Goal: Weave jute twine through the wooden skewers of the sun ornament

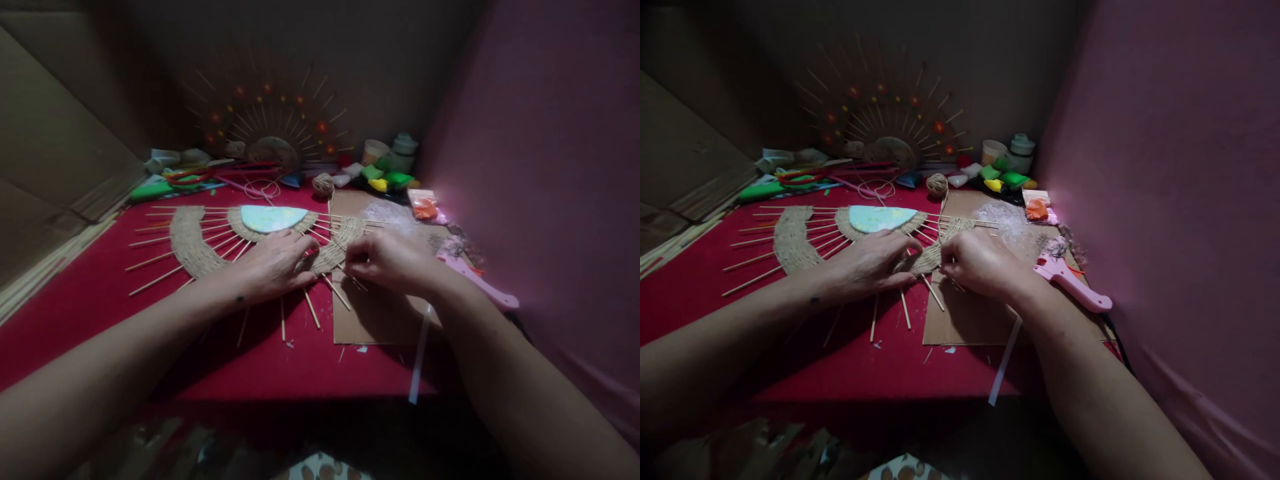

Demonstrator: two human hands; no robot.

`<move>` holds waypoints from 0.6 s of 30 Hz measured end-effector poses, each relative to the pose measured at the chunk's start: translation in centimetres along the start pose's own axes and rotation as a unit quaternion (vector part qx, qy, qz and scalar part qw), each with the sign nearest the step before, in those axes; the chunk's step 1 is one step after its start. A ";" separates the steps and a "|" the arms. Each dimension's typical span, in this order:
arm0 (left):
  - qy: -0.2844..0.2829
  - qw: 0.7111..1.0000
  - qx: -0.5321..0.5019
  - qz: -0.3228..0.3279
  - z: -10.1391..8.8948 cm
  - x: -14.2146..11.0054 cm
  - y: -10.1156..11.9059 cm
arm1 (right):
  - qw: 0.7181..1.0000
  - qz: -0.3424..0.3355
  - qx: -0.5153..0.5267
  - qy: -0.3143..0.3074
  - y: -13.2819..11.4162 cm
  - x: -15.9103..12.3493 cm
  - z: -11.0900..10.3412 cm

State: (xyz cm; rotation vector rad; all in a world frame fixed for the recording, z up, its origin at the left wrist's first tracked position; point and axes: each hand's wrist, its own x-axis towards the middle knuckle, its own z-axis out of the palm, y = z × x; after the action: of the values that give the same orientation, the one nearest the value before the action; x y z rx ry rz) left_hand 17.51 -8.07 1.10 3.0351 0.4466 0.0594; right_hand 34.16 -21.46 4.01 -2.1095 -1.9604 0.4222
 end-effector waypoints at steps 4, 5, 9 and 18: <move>0.003 1.000 -0.004 0.007 -0.1 -0.1 -0.1 | 0.999 0.039 -0.008 -0.036 0.6 -1.4 -0.1; -0.001 1.000 -0.005 0.008 -0.1 -0.1 -0.1 | 0.998 0.047 -0.001 -0.045 0.8 -1.8 0.0; -0.005 1.000 -0.010 0.009 -0.1 0.0 -0.2 | 0.994 0.058 0.024 -0.087 0.9 -3.5 0.0; 0.018 0.999 -0.024 0.013 -0.7 -0.4 -0.2 | 0.997 0.017 -0.029 -0.072 0.1 -4.3 -0.1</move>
State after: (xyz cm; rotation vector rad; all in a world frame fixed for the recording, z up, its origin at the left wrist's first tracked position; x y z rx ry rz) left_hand 17.01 -7.91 1.81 2.9976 0.4023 0.1232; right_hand 33.99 -25.79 4.28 -2.2077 -2.0388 0.5444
